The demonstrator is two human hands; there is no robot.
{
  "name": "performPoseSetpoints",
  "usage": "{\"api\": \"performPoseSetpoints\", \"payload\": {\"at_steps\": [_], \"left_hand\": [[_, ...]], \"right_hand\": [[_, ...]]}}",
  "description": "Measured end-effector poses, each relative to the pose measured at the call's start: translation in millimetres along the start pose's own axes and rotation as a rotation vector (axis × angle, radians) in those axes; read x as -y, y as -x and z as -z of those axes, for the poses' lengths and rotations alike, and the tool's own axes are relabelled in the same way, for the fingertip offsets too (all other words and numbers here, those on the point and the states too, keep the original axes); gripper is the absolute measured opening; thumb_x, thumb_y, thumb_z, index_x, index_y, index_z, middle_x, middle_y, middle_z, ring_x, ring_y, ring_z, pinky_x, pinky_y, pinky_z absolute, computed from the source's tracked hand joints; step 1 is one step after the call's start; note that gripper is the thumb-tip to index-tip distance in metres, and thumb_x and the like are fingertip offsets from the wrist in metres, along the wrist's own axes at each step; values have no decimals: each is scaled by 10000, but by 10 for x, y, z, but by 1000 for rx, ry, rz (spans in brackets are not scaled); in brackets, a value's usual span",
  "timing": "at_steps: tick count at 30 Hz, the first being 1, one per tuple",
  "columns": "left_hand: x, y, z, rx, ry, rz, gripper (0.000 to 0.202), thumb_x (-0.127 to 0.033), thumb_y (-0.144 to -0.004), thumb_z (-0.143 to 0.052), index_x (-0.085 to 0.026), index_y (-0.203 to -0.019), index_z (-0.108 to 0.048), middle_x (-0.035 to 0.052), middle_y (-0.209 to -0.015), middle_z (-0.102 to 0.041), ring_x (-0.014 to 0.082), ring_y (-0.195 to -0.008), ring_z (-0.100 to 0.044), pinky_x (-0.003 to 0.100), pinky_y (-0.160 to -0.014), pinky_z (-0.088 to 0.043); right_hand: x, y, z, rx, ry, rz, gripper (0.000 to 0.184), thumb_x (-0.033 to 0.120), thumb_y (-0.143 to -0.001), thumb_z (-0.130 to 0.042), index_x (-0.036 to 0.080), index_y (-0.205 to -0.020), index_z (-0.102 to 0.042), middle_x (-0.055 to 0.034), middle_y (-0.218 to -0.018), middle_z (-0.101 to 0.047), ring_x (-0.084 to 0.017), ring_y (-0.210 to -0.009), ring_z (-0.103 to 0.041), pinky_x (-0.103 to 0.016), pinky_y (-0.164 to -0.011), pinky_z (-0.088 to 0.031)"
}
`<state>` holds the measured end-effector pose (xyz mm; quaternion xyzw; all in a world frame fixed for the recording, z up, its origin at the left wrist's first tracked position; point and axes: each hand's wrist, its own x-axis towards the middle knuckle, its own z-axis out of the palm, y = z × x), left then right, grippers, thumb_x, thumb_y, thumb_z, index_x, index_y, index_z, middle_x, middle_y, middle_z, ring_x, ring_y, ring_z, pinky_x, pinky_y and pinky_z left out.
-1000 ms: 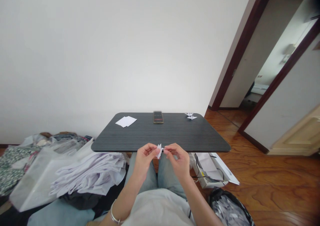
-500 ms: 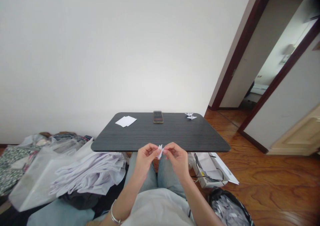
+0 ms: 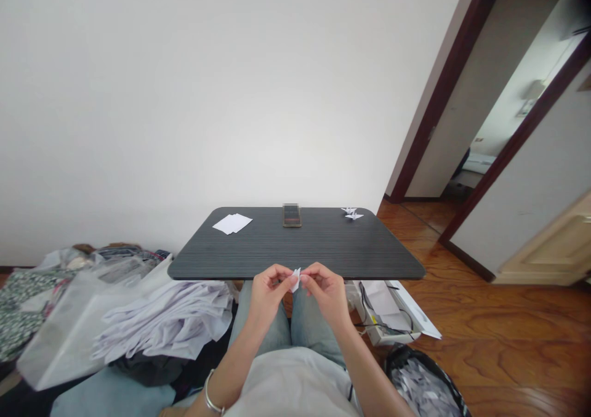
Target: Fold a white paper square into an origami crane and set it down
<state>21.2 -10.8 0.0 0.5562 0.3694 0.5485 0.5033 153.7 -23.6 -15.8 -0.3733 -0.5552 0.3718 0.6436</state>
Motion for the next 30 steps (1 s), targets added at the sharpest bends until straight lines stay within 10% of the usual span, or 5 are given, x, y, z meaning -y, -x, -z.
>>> {"api": "performPoseSetpoints", "payload": {"at_steps": [30], "left_hand": [[15, 8, -5, 1, 60, 58, 141, -253, -666, -703, -136, -657, -626, -12, -583, -602, 100, -552, -519, 206, -552, -404]], "right_hand": [[-66, 8, -19, -6, 47, -34, 158, 312, -755, -623, 169, -689, -615, -2, -628, -565, -123, -562, -518, -204, -456, -381]]}}
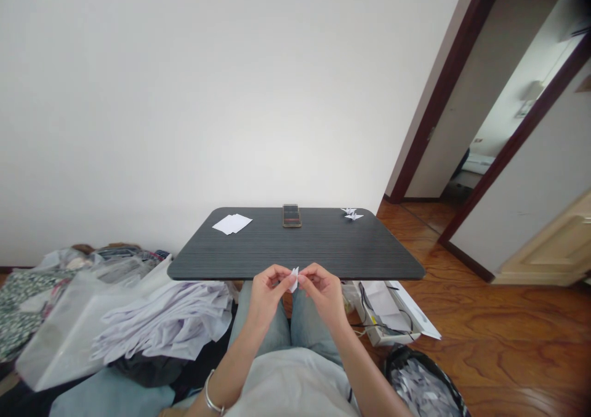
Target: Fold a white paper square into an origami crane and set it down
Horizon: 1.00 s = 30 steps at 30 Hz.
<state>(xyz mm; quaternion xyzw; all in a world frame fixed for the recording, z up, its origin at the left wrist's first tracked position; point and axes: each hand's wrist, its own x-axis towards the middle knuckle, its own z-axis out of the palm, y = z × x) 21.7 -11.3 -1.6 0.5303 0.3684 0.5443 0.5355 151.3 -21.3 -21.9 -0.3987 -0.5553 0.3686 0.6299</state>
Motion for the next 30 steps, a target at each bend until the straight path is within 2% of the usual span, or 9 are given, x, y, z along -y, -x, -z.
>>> {"api": "performPoseSetpoints", "payload": {"at_steps": [8, 13, 22, 30], "left_hand": [[16, -8, 0, -31, -38, -1, 140, -252, -644, -709, -137, -645, -629, -16, -588, -602, 104, -550, -519, 211, -547, -406], [40, -22, 13, -39, -31, 2, 141, -256, -644, -705, -138, -650, -628, -15, -587, -606, 106, -554, -528, 206, -537, -412], [74, -23, 28, -13, 33, 14, 156, -254, -653, -714, -136, -692, -620, -19, -611, -614, 95, -565, -537, 194, -547, -441], [67, -38, 20, -3, 114, 64, 185, -242, -642, -723, -131, -769, -646, 25, -736, -675, 117, -659, -592, 201, -594, -473]], "right_hand": [[15, -2, -45, 4, -120, -114, 222, 367, -745, -628, 171, -666, -561, 38, -499, -526, -86, -426, -442, -198, -419, -309], [-5, -21, -27, 78, -118, -170, 242, 395, -743, -622, 162, -683, -591, 42, -488, -508, -76, -408, -404, -194, -400, -271], [-27, 10, -36, 28, -20, -67, 241, 359, -776, -596, 170, -632, -552, 52, -475, -478, -80, -423, -417, -201, -432, -307], [-65, -46, 23, -27, -123, -64, 231, 391, -791, -568, 172, -725, -603, 5, -604, -568, -96, -479, -487, -192, -408, -332]]}}
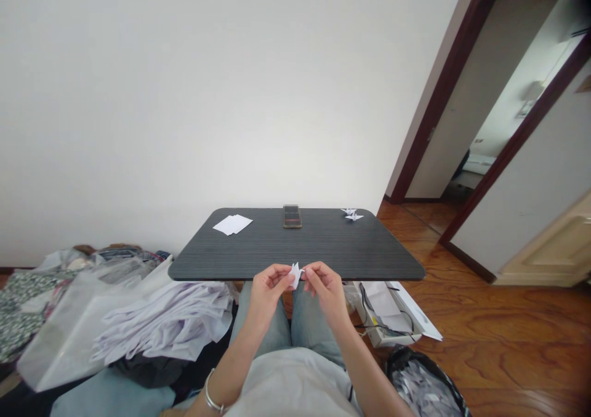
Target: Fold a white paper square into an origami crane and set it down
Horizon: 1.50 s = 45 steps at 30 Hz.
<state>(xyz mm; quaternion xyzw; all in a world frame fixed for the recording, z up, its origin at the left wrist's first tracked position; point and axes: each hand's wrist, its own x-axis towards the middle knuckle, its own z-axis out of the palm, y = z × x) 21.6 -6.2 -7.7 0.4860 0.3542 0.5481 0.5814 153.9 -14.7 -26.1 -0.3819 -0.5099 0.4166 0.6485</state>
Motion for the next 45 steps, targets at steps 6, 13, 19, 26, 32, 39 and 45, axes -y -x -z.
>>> {"api": "performPoseSetpoints", "payload": {"at_steps": [6, 13, 19, 26, 32, 39, 45], "left_hand": [[6, 3, -11, -23, 54, -19, 202, -197, -608, -740, -149, -740, -595, -5, -681, -658, 106, -624, -595, 194, -593, -458], [-6, 6, -13, -51, 25, -80, 194, -170, -609, -730, -153, -717, -570, -6, -703, -654, 109, -675, -608, 200, -660, -440], [-36, 22, -38, -86, -12, -103, 162, -178, -623, -714, -155, -692, -569, -11, -668, -639, 119, -664, -605, 212, -660, -442], [-13, 28, -36, -73, -28, -92, 192, -204, -611, -730, -154, -728, -587, 11, -709, -661, 143, -692, -624, 235, -675, -462], [15, 3, 10, -41, -105, -108, 153, -205, -615, -727, -153, -707, -616, 22, -704, -692, 154, -670, -639, 254, -675, -481], [8, -10, 37, 45, -129, -76, 156, -204, -609, -726, -140, -720, -637, 36, -696, -701, 155, -648, -636, 262, -654, -492], [-5, -12, 64, 27, -113, -5, 124, -195, -584, -738, -140, -654, -652, 23, -625, -686, 140, -573, -611, 249, -609, -480]], "right_hand": [[-46, -13, 10, 78, 0, -47, 182, 358, -737, -635, 178, -723, -612, 19, -594, -564, -95, -477, -480, -195, -408, -324], [-85, 50, -24, -16, 94, 95, 109, 285, -763, -611, 188, -793, -569, -6, -698, -578, -131, -618, -543, -207, -482, -385], [-33, 92, -82, 14, 145, 151, 107, 245, -765, -612, 195, -848, -566, -34, -811, -598, -163, -741, -569, -228, -548, -425], [-79, 84, -83, -35, 108, 79, 96, 266, -766, -621, 192, -789, -565, -9, -707, -571, -146, -654, -548, -219, -510, -434], [-82, 55, -76, -26, -68, 31, 124, 287, -743, -650, 191, -765, -575, 6, -685, -554, -113, -578, -515, -195, -461, -424], [-50, 45, -62, 13, -181, -40, 178, 316, -703, -694, 191, -740, -573, 18, -646, -573, -108, -553, -538, -213, -502, -462], [-44, 44, -42, 79, -183, -53, 174, 315, -684, -703, 192, -732, -590, 5, -661, -587, -116, -562, -540, -235, -532, -476]]}}
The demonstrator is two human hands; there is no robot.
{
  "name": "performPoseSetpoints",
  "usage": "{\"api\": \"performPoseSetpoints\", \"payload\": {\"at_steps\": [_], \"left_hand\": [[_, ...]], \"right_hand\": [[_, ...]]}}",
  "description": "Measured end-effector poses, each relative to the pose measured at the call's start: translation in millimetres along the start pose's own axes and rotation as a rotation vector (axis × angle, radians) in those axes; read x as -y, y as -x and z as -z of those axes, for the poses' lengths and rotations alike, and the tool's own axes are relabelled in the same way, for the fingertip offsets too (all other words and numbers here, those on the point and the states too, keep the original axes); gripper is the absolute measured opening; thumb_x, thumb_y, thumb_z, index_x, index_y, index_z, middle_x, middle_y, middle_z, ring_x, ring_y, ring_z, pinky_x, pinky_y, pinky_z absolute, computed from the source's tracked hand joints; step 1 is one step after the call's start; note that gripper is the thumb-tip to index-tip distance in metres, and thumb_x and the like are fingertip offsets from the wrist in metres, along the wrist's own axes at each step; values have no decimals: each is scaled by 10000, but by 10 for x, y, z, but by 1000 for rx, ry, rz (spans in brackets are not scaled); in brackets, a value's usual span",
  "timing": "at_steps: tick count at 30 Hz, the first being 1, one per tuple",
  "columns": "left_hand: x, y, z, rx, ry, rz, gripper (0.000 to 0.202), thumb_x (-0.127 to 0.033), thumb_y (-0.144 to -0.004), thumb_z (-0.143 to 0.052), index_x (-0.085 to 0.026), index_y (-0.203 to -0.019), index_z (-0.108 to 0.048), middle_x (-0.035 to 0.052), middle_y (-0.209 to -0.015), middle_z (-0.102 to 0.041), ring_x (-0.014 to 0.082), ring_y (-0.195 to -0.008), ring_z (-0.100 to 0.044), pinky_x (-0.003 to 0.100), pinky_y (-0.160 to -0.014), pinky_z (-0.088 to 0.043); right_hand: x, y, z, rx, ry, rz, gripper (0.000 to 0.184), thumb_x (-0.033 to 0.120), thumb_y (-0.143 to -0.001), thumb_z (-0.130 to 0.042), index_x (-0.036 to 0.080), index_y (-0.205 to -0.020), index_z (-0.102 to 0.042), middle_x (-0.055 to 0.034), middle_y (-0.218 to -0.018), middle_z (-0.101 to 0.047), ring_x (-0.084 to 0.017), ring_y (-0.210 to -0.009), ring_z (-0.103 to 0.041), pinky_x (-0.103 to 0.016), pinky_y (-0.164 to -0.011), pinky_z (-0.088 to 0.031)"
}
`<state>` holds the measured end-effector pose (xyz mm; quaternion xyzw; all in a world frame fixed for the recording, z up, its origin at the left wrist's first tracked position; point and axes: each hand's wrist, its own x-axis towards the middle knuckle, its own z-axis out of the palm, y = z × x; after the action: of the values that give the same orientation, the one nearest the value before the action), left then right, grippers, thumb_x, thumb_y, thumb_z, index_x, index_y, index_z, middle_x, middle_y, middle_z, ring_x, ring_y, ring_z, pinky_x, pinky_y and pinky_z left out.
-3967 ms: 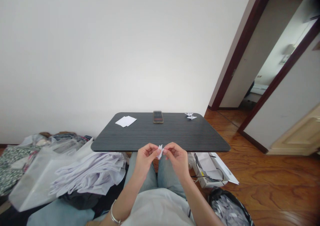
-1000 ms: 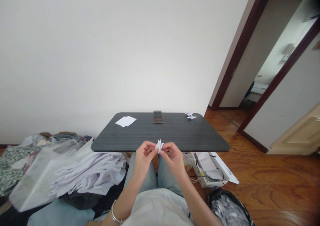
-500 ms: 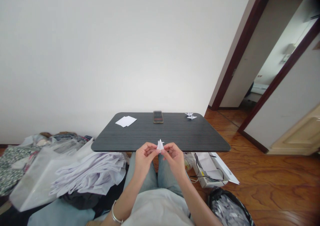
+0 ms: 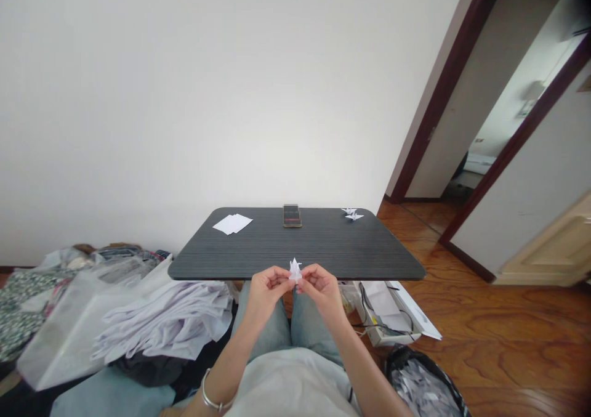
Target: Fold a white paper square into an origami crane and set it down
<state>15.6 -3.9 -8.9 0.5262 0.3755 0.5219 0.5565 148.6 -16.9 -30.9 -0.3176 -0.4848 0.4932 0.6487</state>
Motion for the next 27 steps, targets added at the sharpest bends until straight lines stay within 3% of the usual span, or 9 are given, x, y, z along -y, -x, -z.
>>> {"api": "performPoseSetpoints", "payload": {"at_steps": [13, 20, 27], "left_hand": [[-73, 16, -17, 8, -74, -29, 14, -159, -601, -689, -158, -607, -701, 37, -674, -684, 170, -673, -611, 256, -677, -472], [-132, 47, -27, 116, 57, 21, 191, -326, -675, -677, -136, -695, -681, 44, -687, -668, 168, -673, -610, 296, -712, -486], [-61, 19, -32, 28, 39, 37, 166, -266, -610, -737, -147, -649, -628, 5, -627, -633, 121, -587, -571, 228, -595, -451]], "right_hand": [[44, -7, 2, 17, 4, 46, 50, 220, -687, -648, 200, -651, -618, 24, -615, -539, -112, -541, -511, -228, -527, -420], [41, -5, -10, -12, 32, 68, 63, 231, -690, -641, 200, -640, -617, 20, -611, -540, -121, -548, -511, -239, -541, -426], [49, 3, -16, -8, 50, 94, 84, 259, -697, -652, 204, -645, -617, 19, -644, -525, -120, -567, -502, -236, -542, -430]]}}
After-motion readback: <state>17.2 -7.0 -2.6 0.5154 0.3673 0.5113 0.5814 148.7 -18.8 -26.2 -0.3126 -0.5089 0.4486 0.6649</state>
